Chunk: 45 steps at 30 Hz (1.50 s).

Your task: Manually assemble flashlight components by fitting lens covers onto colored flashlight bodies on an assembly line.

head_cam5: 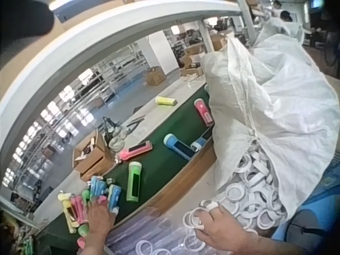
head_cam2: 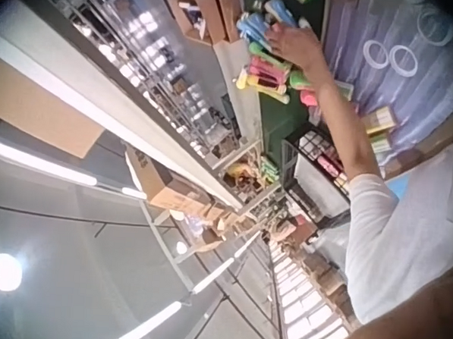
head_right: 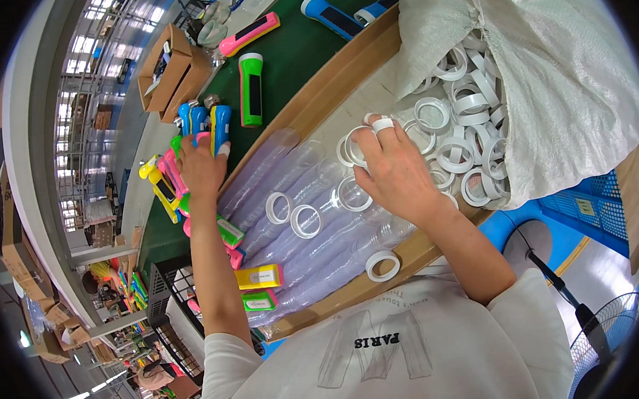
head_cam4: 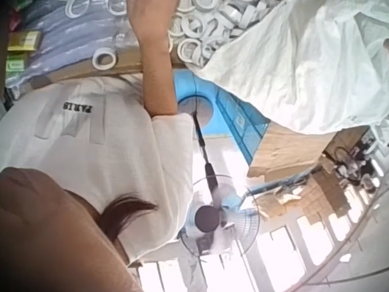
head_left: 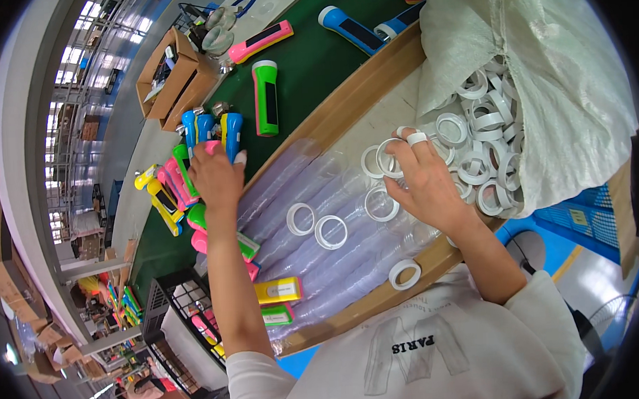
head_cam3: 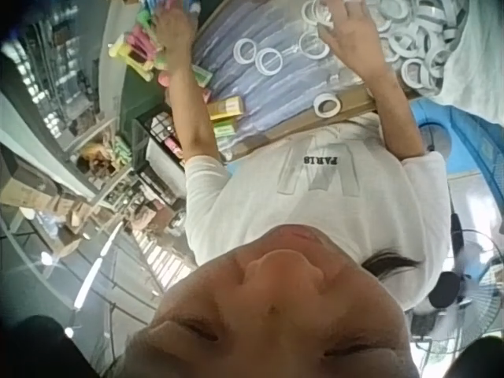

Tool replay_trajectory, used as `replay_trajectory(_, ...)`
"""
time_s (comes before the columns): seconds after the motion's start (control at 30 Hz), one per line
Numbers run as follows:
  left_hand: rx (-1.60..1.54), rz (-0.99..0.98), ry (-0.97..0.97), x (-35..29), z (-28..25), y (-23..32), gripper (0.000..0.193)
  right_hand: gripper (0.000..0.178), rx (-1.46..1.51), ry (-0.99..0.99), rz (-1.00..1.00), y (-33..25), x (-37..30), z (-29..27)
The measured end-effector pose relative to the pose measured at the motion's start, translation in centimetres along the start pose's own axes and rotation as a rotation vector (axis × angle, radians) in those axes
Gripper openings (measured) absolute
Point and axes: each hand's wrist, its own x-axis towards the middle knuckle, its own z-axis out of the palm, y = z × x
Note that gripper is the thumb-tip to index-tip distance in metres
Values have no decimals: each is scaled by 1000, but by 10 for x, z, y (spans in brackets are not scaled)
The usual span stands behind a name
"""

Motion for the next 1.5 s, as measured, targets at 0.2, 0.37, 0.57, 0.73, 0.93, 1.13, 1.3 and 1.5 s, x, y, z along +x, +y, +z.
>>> replay_trajectory(0.2,-521,693,-133,-43,-43,76,33,61,-27,-31,-137,-25,16,-2)
replay_trajectory(0.37,-530,704,-158,-47,-46,64,27,67,69,-117,-94,-12,26,10)
replay_trajectory(0.57,-1281,80,-385,-26,-57,85,15,72,345,-121,62,-11,28,18)
replay_trajectory(0.73,-983,210,58,78,-16,106,20,73,448,-10,36,-6,35,13)
replay_trajectory(0.93,-575,-106,-224,228,57,132,57,70,572,-19,41,-6,43,8)
replay_trajectory(1.13,-698,-246,-505,258,84,146,50,72,715,-23,48,0,51,2)
replay_trajectory(1.3,-594,-51,-261,222,82,111,43,73,774,0,196,-2,49,2)
replay_trajectory(1.5,-1310,70,-265,96,-51,57,25,72,607,75,237,-3,45,6)
